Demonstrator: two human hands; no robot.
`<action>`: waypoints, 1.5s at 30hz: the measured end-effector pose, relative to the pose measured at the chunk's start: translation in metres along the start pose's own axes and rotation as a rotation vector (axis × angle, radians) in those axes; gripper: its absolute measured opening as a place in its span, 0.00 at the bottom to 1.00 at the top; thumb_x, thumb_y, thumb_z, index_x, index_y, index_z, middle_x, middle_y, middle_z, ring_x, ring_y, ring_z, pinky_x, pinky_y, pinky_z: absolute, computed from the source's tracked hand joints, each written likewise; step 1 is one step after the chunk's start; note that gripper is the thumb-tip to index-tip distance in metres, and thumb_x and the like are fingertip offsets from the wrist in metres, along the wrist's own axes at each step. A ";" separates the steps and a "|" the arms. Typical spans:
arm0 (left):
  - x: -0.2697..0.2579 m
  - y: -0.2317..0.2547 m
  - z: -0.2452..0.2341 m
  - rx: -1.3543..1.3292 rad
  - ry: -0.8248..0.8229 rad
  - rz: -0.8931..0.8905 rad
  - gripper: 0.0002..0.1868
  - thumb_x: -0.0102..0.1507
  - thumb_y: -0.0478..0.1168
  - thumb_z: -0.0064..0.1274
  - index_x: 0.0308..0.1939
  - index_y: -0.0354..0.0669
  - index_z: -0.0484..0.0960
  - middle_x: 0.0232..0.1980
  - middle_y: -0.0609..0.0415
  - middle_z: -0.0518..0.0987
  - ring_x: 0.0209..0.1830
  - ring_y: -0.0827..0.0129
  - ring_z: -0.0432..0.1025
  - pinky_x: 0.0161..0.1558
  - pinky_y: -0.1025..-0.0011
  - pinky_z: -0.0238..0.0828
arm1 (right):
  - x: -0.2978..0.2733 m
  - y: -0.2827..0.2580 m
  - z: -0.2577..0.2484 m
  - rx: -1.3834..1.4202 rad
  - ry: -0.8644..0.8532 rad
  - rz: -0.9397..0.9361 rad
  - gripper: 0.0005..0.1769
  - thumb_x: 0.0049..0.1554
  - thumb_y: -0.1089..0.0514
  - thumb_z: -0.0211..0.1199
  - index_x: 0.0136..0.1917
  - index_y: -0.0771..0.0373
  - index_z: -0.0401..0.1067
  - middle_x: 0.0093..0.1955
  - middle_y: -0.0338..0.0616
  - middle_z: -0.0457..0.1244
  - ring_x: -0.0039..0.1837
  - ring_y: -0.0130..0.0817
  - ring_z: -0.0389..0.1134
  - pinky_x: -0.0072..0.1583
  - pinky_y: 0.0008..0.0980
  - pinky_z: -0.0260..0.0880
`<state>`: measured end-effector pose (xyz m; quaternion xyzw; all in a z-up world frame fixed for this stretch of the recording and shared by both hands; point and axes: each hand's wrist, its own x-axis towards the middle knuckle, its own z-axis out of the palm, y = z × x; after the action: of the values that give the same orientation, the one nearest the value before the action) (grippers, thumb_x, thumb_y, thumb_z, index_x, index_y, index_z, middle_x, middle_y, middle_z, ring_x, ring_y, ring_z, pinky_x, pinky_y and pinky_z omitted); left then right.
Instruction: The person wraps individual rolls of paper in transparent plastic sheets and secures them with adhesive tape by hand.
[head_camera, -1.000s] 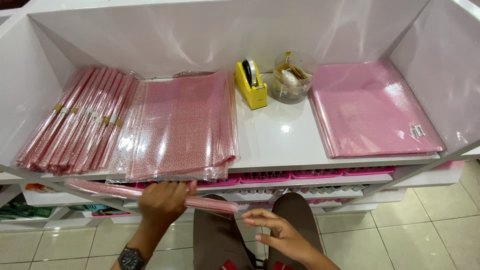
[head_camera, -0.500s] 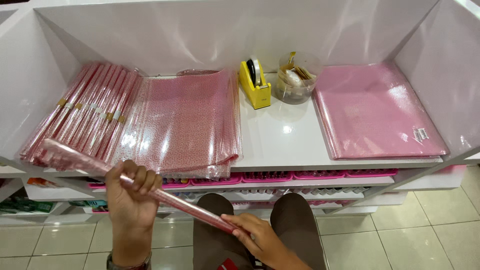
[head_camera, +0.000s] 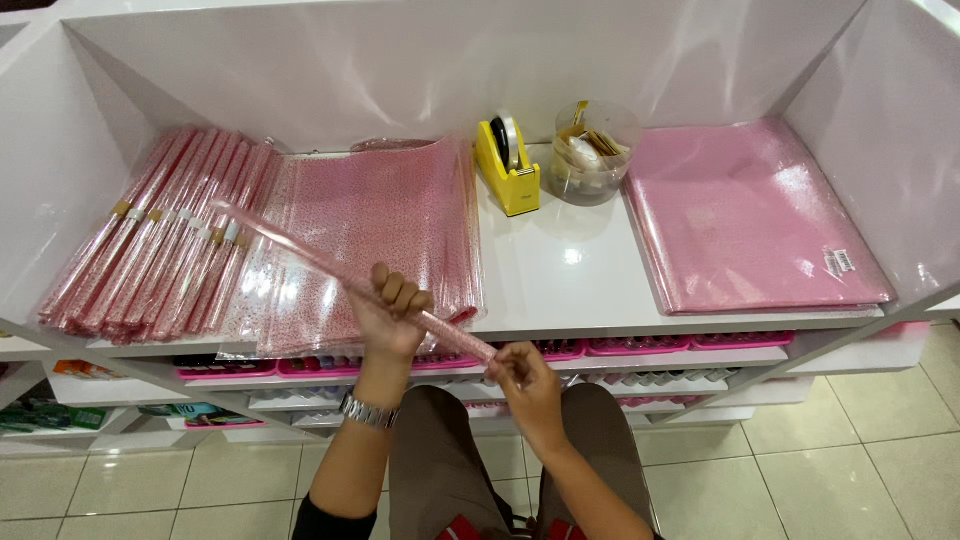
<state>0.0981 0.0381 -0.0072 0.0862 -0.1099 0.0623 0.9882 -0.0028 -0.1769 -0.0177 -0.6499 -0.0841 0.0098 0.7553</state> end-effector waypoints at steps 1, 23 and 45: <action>0.016 0.000 -0.029 -0.066 -0.024 -0.070 0.27 0.66 0.69 0.35 0.22 0.59 0.58 0.17 0.70 0.52 0.14 0.81 0.48 0.20 0.80 0.48 | 0.010 -0.003 0.002 -0.090 0.084 -0.046 0.05 0.57 0.61 0.65 0.46 0.62 0.71 0.39 0.45 0.71 0.39 0.29 0.72 0.38 0.25 0.75; 0.041 -0.022 -0.036 0.084 0.164 -0.424 0.31 0.70 0.69 0.29 0.22 0.55 0.63 0.15 0.68 0.53 0.12 0.80 0.45 0.18 0.79 0.42 | -0.014 0.029 0.003 1.532 -0.171 0.863 0.15 0.60 0.55 0.55 0.58 0.62 0.72 0.76 0.52 0.58 0.56 0.41 0.69 0.54 0.38 0.72; 0.043 -0.016 -0.048 -0.106 0.140 -0.521 0.32 0.70 0.70 0.26 0.20 0.55 0.59 0.14 0.68 0.51 0.11 0.80 0.44 0.17 0.78 0.41 | -0.018 0.044 0.013 0.893 -0.223 0.566 0.38 0.54 0.72 0.53 0.77 0.63 0.53 0.63 0.66 0.64 0.47 0.44 0.70 0.49 0.38 0.76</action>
<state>0.1522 0.0361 -0.0457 0.0553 -0.0185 -0.1940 0.9793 -0.0182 -0.1594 -0.0613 -0.2580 0.0269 0.3165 0.9125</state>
